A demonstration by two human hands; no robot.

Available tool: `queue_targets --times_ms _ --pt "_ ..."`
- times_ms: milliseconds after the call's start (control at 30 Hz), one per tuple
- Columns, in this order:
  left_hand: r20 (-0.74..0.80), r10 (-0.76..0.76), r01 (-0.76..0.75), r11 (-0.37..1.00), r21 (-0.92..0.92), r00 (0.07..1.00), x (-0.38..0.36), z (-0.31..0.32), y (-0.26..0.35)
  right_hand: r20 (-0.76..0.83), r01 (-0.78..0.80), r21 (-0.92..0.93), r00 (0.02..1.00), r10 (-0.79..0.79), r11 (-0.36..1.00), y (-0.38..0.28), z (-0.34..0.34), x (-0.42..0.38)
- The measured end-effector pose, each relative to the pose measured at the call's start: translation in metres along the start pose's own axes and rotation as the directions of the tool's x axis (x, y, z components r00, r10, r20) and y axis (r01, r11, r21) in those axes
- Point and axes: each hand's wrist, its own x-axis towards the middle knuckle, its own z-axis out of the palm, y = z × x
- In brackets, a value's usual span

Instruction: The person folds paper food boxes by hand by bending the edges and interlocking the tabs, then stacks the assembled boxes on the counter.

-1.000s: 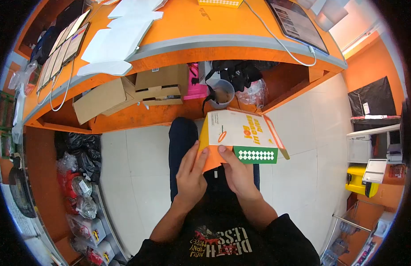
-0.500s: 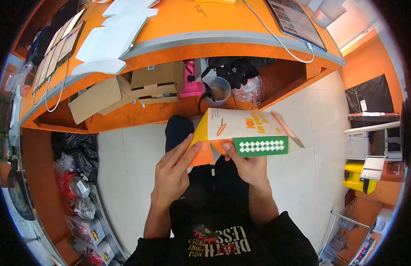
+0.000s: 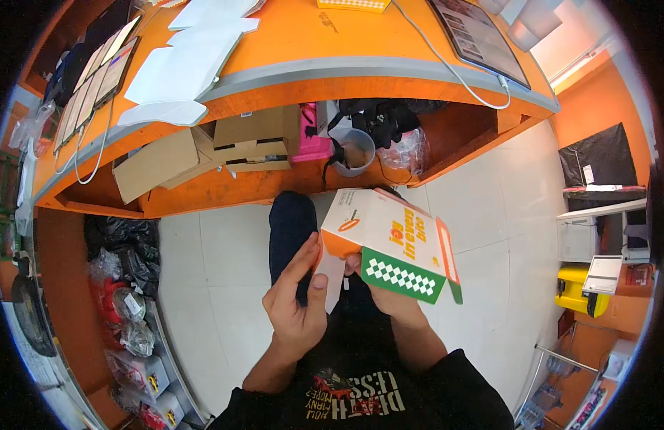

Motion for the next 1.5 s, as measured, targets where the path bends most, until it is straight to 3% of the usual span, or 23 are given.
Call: queue_targets --times_ms 100,200,600,900,1200,1500 --pt "0.024 0.107 -0.109 0.975 0.195 0.994 0.005 0.000 0.008 0.014 -0.108 0.180 0.994 0.107 0.978 -0.010 0.004 0.002" --pt "-0.014 0.082 -0.078 0.983 0.164 0.997 0.003 -0.001 0.007 0.012 -0.147 0.253 0.989 0.149 0.956 -0.013 0.007 0.001" --pt "0.070 0.119 -0.130 0.974 0.184 0.990 0.008 -0.004 0.016 -0.046 -0.098 0.218 0.993 0.110 0.971 -0.008 0.014 -0.007" --pt "0.143 0.168 -0.210 0.903 0.375 0.975 0.010 -0.009 0.021 -0.064 -0.094 0.206 0.992 0.109 0.974 -0.008 0.012 -0.009" --pt "0.188 0.262 -0.320 0.838 0.442 0.947 0.012 -0.006 0.017 -0.084 -0.093 0.205 0.990 0.113 0.974 -0.004 0.007 -0.008" --pt "0.280 0.150 -0.249 0.898 0.363 0.948 0.014 -0.021 0.019 -0.137 -0.074 0.139 0.986 0.093 0.988 0.005 0.004 -0.014"
